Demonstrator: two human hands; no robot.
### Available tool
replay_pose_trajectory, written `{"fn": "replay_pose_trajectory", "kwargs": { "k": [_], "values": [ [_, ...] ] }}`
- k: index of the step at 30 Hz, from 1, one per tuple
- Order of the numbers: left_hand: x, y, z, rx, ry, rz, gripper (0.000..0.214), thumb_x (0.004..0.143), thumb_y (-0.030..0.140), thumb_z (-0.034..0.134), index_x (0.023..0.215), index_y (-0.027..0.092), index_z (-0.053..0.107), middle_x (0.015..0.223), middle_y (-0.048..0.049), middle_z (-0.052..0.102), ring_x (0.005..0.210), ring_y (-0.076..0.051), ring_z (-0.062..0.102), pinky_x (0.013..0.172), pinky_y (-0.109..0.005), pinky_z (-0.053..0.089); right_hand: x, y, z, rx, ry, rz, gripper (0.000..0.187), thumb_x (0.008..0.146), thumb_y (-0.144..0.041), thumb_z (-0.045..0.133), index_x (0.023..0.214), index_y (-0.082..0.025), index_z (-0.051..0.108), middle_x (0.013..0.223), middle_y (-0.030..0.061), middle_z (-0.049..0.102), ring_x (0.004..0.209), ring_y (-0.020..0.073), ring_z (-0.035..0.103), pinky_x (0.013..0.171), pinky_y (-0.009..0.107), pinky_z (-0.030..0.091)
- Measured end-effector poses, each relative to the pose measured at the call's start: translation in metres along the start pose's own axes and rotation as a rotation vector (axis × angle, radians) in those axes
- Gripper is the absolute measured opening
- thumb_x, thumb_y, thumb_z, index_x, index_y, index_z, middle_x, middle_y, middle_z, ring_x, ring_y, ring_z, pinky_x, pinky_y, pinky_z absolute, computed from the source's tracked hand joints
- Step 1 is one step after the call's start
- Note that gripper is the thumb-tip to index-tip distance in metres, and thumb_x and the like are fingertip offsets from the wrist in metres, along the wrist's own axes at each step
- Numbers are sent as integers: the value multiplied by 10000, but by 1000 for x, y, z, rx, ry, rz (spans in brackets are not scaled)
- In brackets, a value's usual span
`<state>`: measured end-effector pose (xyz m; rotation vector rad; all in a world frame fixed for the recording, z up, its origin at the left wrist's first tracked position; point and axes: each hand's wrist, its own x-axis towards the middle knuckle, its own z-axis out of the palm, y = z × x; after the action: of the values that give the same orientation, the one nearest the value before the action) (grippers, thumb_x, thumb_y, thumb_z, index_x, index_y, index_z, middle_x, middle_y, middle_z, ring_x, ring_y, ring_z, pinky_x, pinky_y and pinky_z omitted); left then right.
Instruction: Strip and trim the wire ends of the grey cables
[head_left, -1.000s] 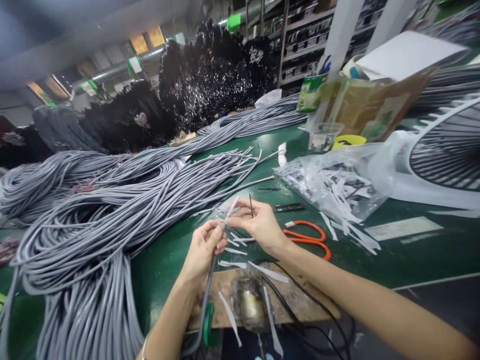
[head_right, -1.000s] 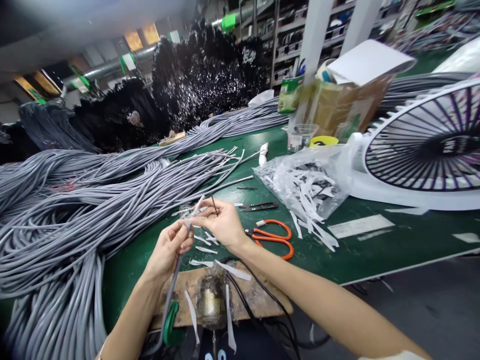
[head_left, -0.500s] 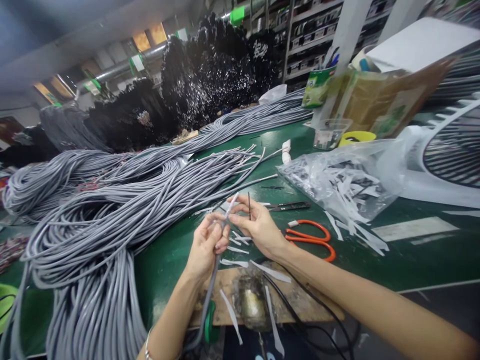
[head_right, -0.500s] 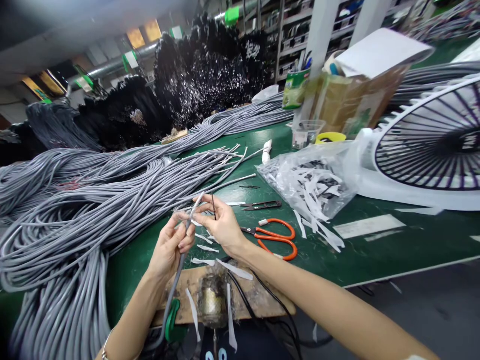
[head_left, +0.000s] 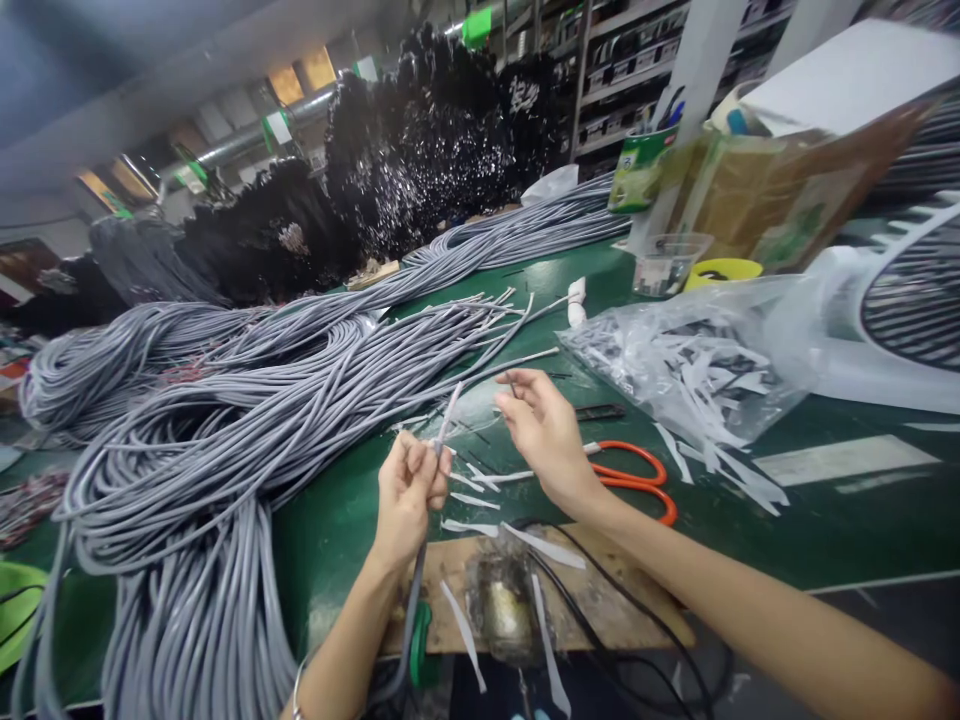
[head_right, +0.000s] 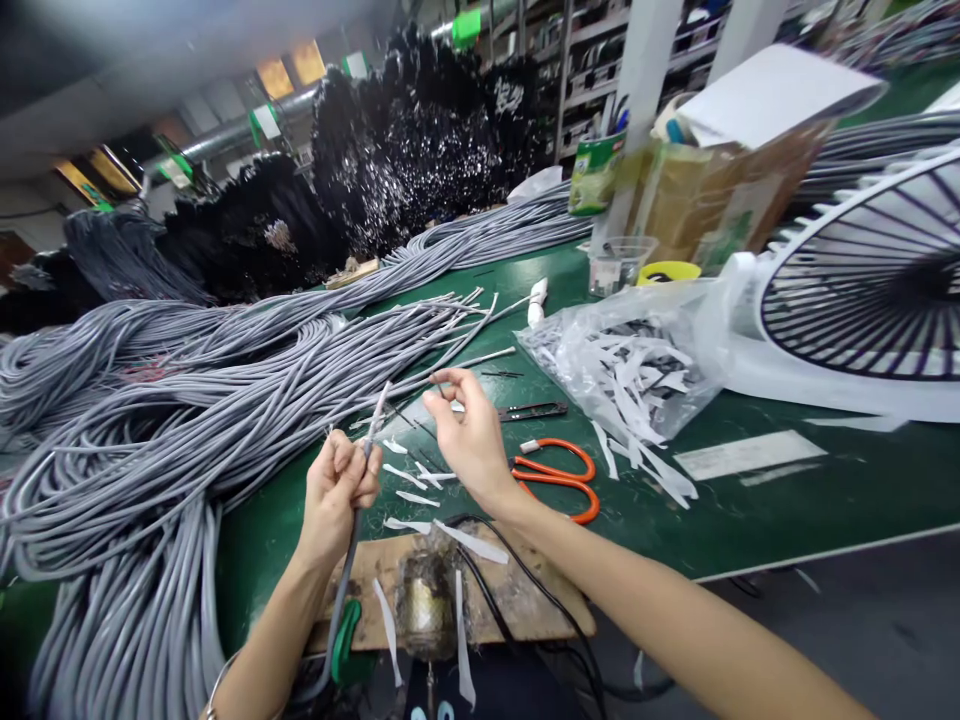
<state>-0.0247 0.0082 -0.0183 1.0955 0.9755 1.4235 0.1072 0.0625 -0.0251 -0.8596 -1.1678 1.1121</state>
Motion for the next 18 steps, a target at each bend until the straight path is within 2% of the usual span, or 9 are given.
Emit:
{"fn": "replay_pose_trajectory", "kwargs": {
  "k": [2, 5, 7, 13, 18],
  "values": [
    [-1, 2, 0, -1, 42, -12, 487, 715, 390, 685, 653, 194, 243, 601, 73, 449, 382, 10, 193, 359, -108, 140, -4, -4, -2, -180, -4, -155, 152, 795, -352, 490, 792, -200, 472, 516, -73, 388, 422, 82, 354, 424, 207, 263],
    [-1, 3, 0, 12, 82, -2, 491, 714, 397, 681, 665, 200, 234, 597, 83, 435, 380, 10, 178, 349, -99, 140, -12, -6, -2, -441, -159, -319, 269, 864, -328, 414, 634, -196, 453, 470, -57, 364, 415, 88, 346, 462, 225, 262],
    [-2, 2, -1, 26, 99, 8, 482, 722, 398, 673, 672, 203, 235, 594, 87, 428, 376, 9, 179, 345, -98, 142, -15, -5, -1, -567, -227, -387, 311, 879, -318, 405, 602, -189, 466, 473, -42, 396, 422, 92, 358, 481, 229, 263],
    [-2, -1, 0, 117, 142, 66, 477, 727, 433, 663, 670, 203, 249, 594, 80, 418, 374, 2, 231, 338, -110, 179, -16, -2, -1, -729, -242, -443, 318, 887, -306, 388, 680, -177, 593, 592, 22, 581, 521, 121, 489, 547, 228, 315],
    [-3, -2, 2, 137, 83, 50, 473, 730, 459, 650, 657, 200, 261, 590, 69, 428, 377, -3, 220, 342, -130, 175, -14, 0, -2, -816, -226, -489, 313, 893, -293, 399, 715, -180, 630, 654, 28, 635, 568, 127, 536, 570, 232, 316]
  ]
}}
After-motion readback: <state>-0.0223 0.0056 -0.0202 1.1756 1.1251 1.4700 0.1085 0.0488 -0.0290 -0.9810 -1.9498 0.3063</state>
